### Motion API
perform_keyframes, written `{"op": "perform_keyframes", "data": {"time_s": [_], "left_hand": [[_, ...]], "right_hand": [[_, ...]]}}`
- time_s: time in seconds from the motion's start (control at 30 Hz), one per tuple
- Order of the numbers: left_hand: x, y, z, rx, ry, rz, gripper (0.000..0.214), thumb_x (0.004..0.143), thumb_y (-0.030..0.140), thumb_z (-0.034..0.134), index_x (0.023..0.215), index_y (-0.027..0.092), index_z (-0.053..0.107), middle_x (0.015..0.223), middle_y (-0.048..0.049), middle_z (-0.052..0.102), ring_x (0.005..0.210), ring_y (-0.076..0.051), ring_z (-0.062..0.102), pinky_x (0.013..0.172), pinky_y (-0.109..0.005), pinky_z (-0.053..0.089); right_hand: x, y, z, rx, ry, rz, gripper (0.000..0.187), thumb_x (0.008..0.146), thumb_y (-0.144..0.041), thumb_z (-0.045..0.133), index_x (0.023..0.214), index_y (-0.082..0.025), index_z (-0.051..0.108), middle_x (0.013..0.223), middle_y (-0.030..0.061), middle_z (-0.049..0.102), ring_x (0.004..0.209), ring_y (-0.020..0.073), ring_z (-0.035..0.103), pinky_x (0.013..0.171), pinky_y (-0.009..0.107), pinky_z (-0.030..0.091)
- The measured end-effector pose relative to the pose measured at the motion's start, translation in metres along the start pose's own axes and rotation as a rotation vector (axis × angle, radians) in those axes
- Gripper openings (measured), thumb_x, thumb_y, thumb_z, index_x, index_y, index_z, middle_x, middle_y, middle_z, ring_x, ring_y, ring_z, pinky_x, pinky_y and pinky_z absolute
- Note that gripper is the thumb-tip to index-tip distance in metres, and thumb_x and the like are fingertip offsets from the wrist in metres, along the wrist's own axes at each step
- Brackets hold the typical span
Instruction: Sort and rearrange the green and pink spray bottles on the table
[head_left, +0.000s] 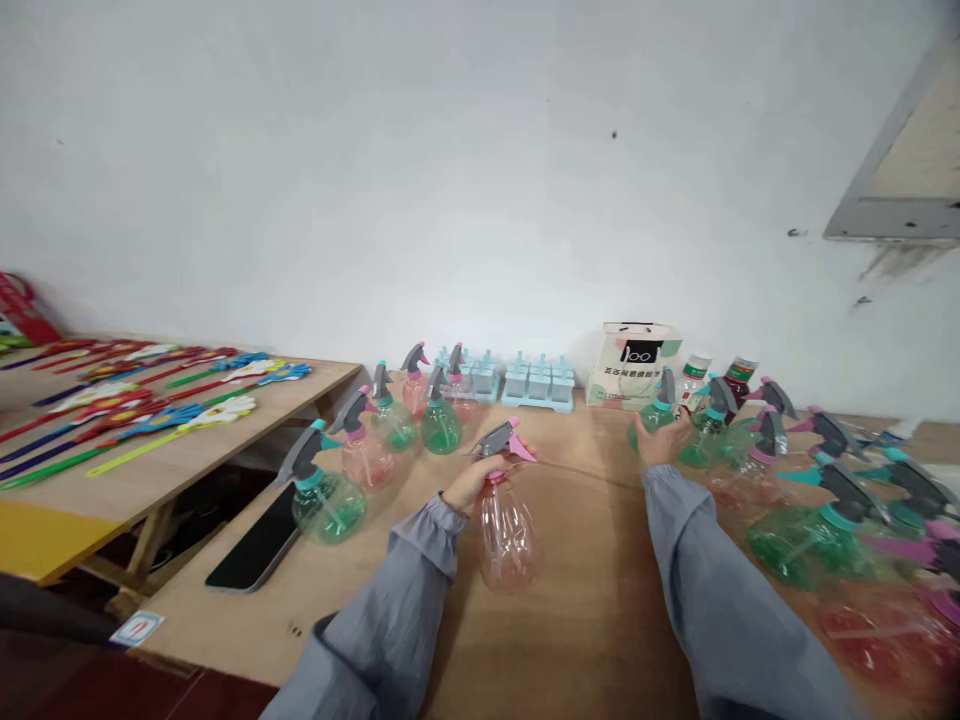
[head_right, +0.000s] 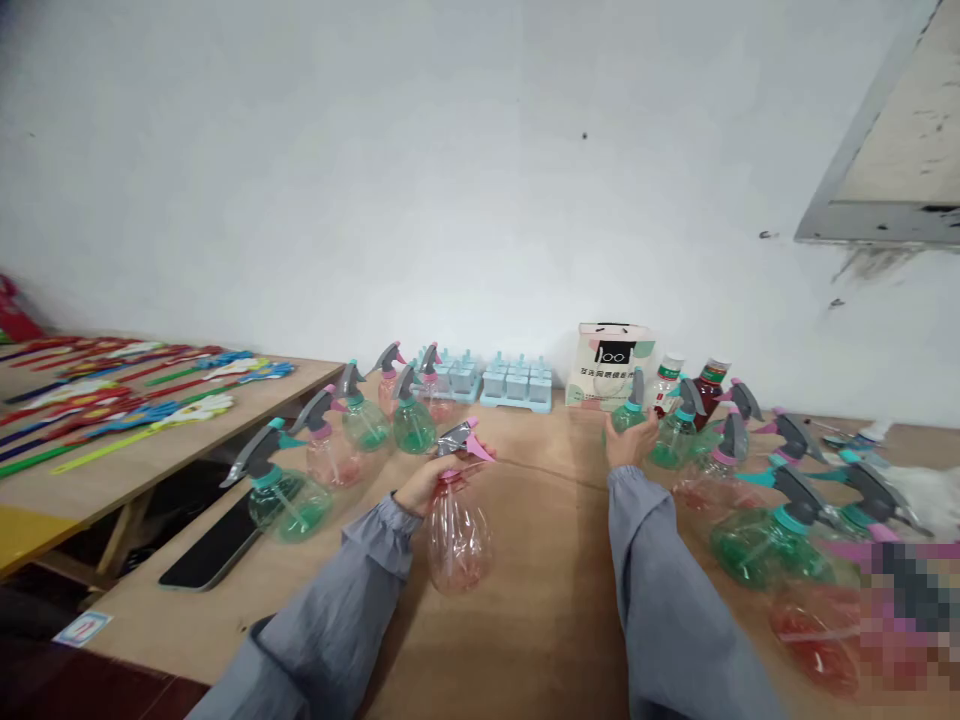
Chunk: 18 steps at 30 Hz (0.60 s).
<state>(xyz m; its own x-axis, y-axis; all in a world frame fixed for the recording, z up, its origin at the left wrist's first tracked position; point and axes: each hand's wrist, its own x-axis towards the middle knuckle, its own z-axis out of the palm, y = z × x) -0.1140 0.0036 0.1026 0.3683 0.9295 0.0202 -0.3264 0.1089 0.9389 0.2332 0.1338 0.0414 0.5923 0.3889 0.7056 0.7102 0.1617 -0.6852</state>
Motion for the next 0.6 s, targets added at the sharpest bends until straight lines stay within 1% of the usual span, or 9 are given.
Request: {"op": "perform_keyframes", "data": {"time_s": [0.07,0.13,0.2,0.23,0.33,0.43,0.53,0.6], "left_hand": [[-0.001,0.005,-0.003,-0.023,-0.071,-0.063,0.061,0.060,0.024,0.072,0.120,0.017,0.066,0.120,-0.0145,0.070,0.103,-0.025,0.068,0.054,-0.018,0.038],[0.000,0.006,-0.005,-0.026,-0.150,-0.083,0.065,0.059,0.022,0.070,0.124,0.017,0.064,0.123,-0.0153,0.069,0.106,-0.026,0.068,0.050,-0.016,0.034],[0.003,0.004,-0.007,-0.029,-0.207,-0.097,0.066,0.059,0.021,0.068,0.125,0.018,0.063,0.124,-0.0150,0.069,0.106,-0.025,0.068,0.047,-0.015,0.031],[0.005,0.003,-0.007,-0.027,-0.218,-0.102,0.066,0.059,0.022,0.067,0.125,0.018,0.063,0.123,-0.0147,0.069,0.106,-0.025,0.068,0.047,-0.015,0.030],[0.010,0.002,-0.004,-0.004,-0.200,-0.113,0.061,0.060,0.024,0.068,0.121,0.017,0.066,0.119,-0.0146,0.071,0.100,-0.022,0.069,0.045,-0.015,0.028],[0.014,0.003,0.004,0.003,-0.172,-0.089,0.056,0.058,0.026,0.072,0.113,0.014,0.069,0.113,-0.0147,0.073,0.090,-0.020,0.070,0.044,-0.016,0.026],[0.016,0.002,0.010,-0.007,-0.122,-0.053,0.050,0.060,0.029,0.074,0.107,0.013,0.071,0.102,-0.0131,0.074,0.071,-0.014,0.066,0.043,-0.016,0.026],[0.016,0.000,0.013,0.001,-0.106,-0.066,0.046,0.060,0.029,0.074,0.103,0.014,0.072,0.091,-0.0095,0.075,0.056,-0.008,0.057,0.042,-0.016,0.024]], "right_hand": [[-0.005,0.008,0.004,-0.028,-0.018,0.030,0.080,0.073,-0.055,0.065,0.130,-0.007,0.036,0.131,0.0281,0.047,0.124,0.0405,0.044,0.104,0.061,0.034],[-0.014,0.012,0.003,-0.022,-0.029,0.016,0.078,0.074,-0.054,0.063,0.130,-0.007,0.036,0.130,0.0268,0.048,0.123,0.0396,0.045,0.104,0.061,0.034],[-0.028,0.014,-0.003,-0.012,-0.042,-0.025,0.077,0.073,-0.056,0.063,0.129,-0.009,0.038,0.128,0.0246,0.049,0.122,0.0379,0.046,0.104,0.059,0.035],[-0.037,0.013,-0.009,-0.009,-0.049,-0.045,0.077,0.072,-0.057,0.064,0.128,-0.010,0.040,0.126,0.0232,0.051,0.121,0.0369,0.047,0.105,0.058,0.035],[-0.068,0.005,-0.031,0.030,-0.067,-0.122,0.077,0.070,-0.060,0.066,0.126,-0.012,0.042,0.120,0.0188,0.053,0.116,0.0340,0.050,0.103,0.056,0.038],[-0.102,-0.006,-0.057,0.143,-0.096,-0.213,0.072,0.072,-0.053,0.071,0.126,-0.014,0.043,0.120,0.0161,0.052,0.114,0.0320,0.052,0.100,0.055,0.041],[-0.131,-0.017,-0.078,0.259,-0.179,-0.226,0.069,0.073,-0.046,0.073,0.128,-0.018,0.042,0.119,0.0138,0.051,0.111,0.0289,0.053,0.098,0.053,0.044],[-0.144,-0.022,-0.087,0.300,-0.227,-0.228,0.069,0.075,-0.043,0.073,0.130,-0.020,0.040,0.120,0.0131,0.050,0.111,0.0280,0.053,0.097,0.053,0.045]]}}
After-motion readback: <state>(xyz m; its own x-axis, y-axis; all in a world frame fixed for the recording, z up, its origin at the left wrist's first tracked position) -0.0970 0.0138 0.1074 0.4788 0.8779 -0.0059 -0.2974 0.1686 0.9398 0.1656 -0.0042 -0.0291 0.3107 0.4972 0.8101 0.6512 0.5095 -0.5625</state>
